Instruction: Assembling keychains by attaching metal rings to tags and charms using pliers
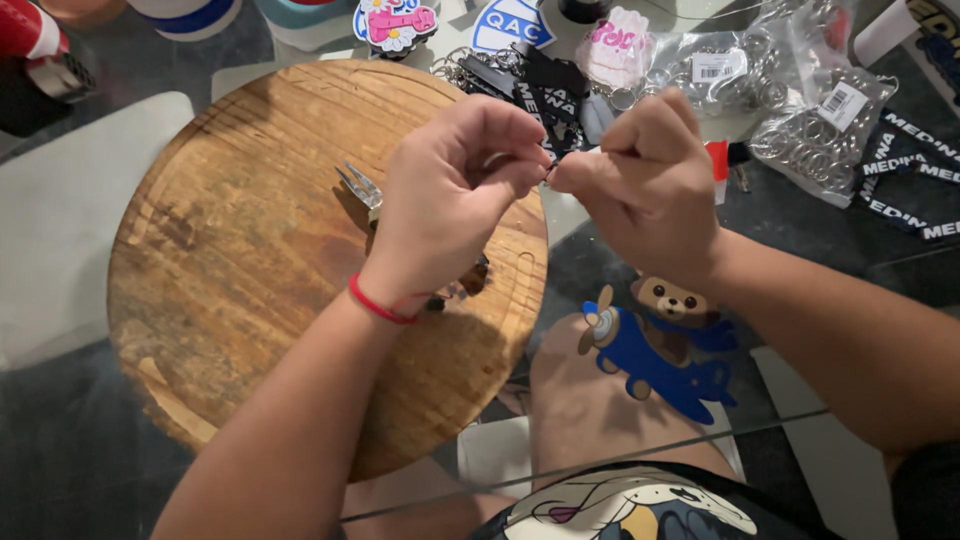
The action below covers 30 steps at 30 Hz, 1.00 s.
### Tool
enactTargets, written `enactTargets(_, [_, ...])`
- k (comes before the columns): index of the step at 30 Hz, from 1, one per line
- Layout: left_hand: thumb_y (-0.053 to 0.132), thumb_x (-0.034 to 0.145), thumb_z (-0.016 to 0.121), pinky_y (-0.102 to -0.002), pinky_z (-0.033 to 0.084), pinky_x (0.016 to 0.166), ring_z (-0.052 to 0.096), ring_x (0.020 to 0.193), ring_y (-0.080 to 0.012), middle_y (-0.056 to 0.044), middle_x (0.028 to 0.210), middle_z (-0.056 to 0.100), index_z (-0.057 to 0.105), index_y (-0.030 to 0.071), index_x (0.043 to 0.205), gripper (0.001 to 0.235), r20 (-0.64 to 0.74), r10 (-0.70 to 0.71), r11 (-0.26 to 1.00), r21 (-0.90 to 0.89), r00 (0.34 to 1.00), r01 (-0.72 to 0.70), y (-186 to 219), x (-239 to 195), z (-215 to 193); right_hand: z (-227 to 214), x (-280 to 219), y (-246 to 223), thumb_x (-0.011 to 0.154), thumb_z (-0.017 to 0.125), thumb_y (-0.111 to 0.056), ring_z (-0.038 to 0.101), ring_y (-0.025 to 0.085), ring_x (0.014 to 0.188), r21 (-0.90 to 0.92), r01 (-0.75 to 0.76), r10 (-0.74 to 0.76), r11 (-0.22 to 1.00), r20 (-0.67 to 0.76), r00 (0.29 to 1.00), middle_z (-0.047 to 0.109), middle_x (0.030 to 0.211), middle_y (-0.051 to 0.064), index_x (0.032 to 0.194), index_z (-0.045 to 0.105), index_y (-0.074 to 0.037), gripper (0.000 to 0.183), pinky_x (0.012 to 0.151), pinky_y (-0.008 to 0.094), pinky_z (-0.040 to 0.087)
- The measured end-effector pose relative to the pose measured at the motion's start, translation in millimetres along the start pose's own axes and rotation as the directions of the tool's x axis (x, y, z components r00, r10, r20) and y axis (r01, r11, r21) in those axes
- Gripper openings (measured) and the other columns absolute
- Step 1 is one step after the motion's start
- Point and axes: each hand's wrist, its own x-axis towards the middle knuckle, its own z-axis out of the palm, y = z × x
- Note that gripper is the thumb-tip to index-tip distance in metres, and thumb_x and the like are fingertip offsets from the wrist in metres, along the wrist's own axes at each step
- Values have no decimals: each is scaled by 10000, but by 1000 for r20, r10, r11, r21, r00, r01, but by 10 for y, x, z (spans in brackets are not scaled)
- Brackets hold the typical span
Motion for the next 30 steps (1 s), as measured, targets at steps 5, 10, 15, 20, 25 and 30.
enactTargets(5, [-78,890,683,-225,619,810,732,865,-141,-75,917,712,613,46,980,168,-7,15,1000,10,1000,-15,54,-12,23,1,8,-11,993,702,-119,372,226,785,4,1,-1,1000,-21,1000,379,798,51,865,768,-27,171,738,359,331])
enactTargets(10, [-70,891,699,-212,609,814,718,874,-129,-69,922,709,616,48,976,167,-10,4,1000,-2,1000,-4,54,-16,29,-4,-4,6,999,715,-131,379,233,781,-28,9,-10,1000,-11,1000,380,777,49,883,772,-26,167,753,379,328])
enactTargets(15, [-53,888,716,-193,581,792,688,860,-92,-41,905,702,613,62,956,168,-17,-33,999,-16,999,33,48,-5,30,-8,30,-20,1011,704,-77,363,244,767,-36,27,-27,999,-17,999,368,778,60,867,770,1,176,745,378,315])
enactTargets(20, [-53,898,676,-204,599,784,730,865,-124,-68,909,713,617,58,958,140,6,-32,999,20,999,32,61,-7,10,-6,4,-10,992,739,-67,376,243,781,-44,8,-8,999,-6,1000,391,777,57,859,741,-14,143,756,379,319])
enactTargets(25, [-59,878,719,-190,559,719,661,801,-85,-22,868,691,630,76,937,172,26,42,984,170,999,-46,50,-8,2,4,-2,-7,969,763,-20,368,247,767,6,-43,43,999,-20,999,360,761,54,881,751,5,92,747,391,306])
enactTargets(30, [-55,895,669,-192,528,700,616,778,-77,-9,846,667,641,80,934,143,24,21,988,154,999,-25,52,-5,11,6,-13,8,981,748,-51,372,235,759,21,-41,41,999,-15,999,364,750,49,879,750,16,122,733,383,311])
